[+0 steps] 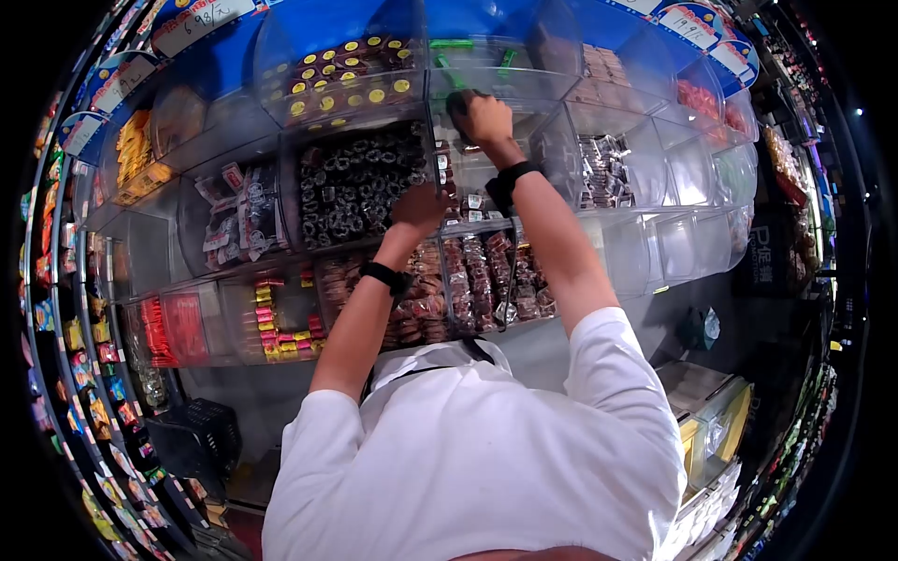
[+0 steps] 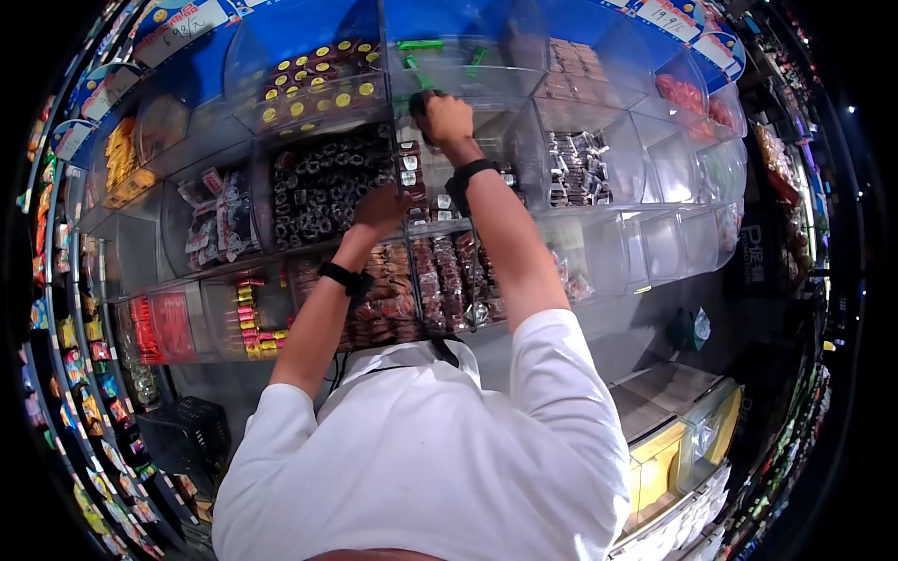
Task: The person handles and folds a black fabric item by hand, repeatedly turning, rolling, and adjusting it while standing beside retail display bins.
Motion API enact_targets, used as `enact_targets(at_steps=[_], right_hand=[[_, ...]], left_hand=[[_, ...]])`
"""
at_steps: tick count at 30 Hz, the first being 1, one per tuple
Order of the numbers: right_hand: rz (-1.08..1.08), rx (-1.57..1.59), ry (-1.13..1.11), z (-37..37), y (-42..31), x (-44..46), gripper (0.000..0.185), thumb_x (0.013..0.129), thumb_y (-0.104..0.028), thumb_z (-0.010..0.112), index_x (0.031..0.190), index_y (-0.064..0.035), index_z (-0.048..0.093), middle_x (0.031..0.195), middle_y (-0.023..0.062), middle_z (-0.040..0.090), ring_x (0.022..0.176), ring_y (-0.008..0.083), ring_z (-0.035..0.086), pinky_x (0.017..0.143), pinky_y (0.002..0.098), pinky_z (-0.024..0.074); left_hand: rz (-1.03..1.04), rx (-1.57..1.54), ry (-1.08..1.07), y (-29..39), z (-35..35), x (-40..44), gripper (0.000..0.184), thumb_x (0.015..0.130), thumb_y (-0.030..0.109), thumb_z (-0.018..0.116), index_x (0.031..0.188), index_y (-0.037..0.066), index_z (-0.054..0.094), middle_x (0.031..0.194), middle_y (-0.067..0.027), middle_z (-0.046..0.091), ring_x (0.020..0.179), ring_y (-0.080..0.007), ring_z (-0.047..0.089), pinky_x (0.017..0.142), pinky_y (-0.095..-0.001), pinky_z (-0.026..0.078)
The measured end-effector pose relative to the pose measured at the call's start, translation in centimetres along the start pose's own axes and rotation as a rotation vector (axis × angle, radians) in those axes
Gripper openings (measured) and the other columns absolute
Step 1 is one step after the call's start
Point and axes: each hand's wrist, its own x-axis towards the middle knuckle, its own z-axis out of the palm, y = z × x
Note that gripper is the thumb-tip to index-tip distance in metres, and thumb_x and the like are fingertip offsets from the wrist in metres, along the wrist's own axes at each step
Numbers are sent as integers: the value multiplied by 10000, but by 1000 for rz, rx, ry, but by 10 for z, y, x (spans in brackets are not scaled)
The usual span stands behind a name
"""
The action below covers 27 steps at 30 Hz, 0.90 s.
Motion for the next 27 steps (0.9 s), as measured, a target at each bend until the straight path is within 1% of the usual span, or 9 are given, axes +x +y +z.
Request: enact_targets(at_steps=[8, 10, 12, 14, 17, 20, 23, 26, 27], right_hand=[[325, -241, -2, -27, 108, -6, 348, 865, -450, 596, 1068, -179, 675, 914, 170, 718, 828, 394, 697, 731, 513, 560], [368, -178, 53, -27, 110, -8, 354, 861, -455, 598, 1069, -181, 682, 924, 180, 714, 847, 392, 696, 751, 509, 560], [471, -123, 60, -19, 99, -3, 370, 864, -459, 593, 1080, -171, 680, 937, 198, 708, 873, 401, 689, 769, 508, 556], [397, -37, 12, -4, 84, 0, 382, 862, -432, 603, 1093, -135, 674, 957, 218, 700, 899, 431, 674, 800, 516, 542], [87, 50, 23, 2, 45, -7, 334, 872, -416, 606, 989, -107, 655, 890, 212, 698, 840, 440, 670, 742, 539, 537], [68, -19, -9, -8, 30, -8, 304, 875, -395, 608, 969, -110, 655, 907, 193, 702, 836, 424, 677, 718, 524, 544], [90, -180, -103, -23, 59, -6, 273, 862, -354, 622, 995, -118, 653, 926, 163, 714, 854, 380, 700, 703, 490, 558], [-53, -447, -67, -31, 103, -8, 189, 937, -190, 493, 980, -112, 660, 950, 147, 726, 860, 338, 718, 682, 463, 577], [30, -411, -108, -43, 114, -5, 198, 935, -191, 495, 977, -99, 664, 949, 148, 726, 865, 348, 716, 699, 463, 578]], left_hand=[[17, 64, -13, 3, -5, -5, 454, 948, 443, 530, 840, 8, 599, 783, -196, 629, 730, -402, 615, 635, -535, 471], [-4, 112, -41, 6, -7, -6, 396, 944, 392, 535, 950, 21, 673, 966, -222, 685, 914, -404, 661, 755, -512, 547], [-47, 113, -47, 11, -8, -7, 401, 949, 395, 526, 952, 21, 670, 974, -219, 686, 920, -404, 660, 762, -517, 544], [-82, 116, -57, 14, -7, -8, 406, 954, 397, 516, 954, 20, 667, 982, -216, 687, 926, -405, 660, 770, -522, 541], [-54, 39, -14, 14, -7, -9, 436, 966, 423, 480, 989, 10, 618, 937, -223, 667, 891, -425, 637, 764, -544, 503], [-86, 34, -23, 13, -6, -8, 443, 952, 426, 485, 1004, 11, 628, 973, -238, 670, 929, -434, 634, 796, -542, 496], [-83, 56, 10, 12, -1, -8, 445, 945, 429, 490, 969, 11, 638, 950, -240, 675, 919, -437, 637, 789, -542, 497], [-83, 74, 50, 12, 1, -9, 451, 940, 434, 495, 918, 9, 648, 901, -232, 678, 892, -433, 644, 777, -545, 505], [-99, 76, 52, 13, 2, -10, 444, 940, 432, 494, 928, 16, 651, 911, -227, 681, 897, -431, 645, 783, -543, 508]])
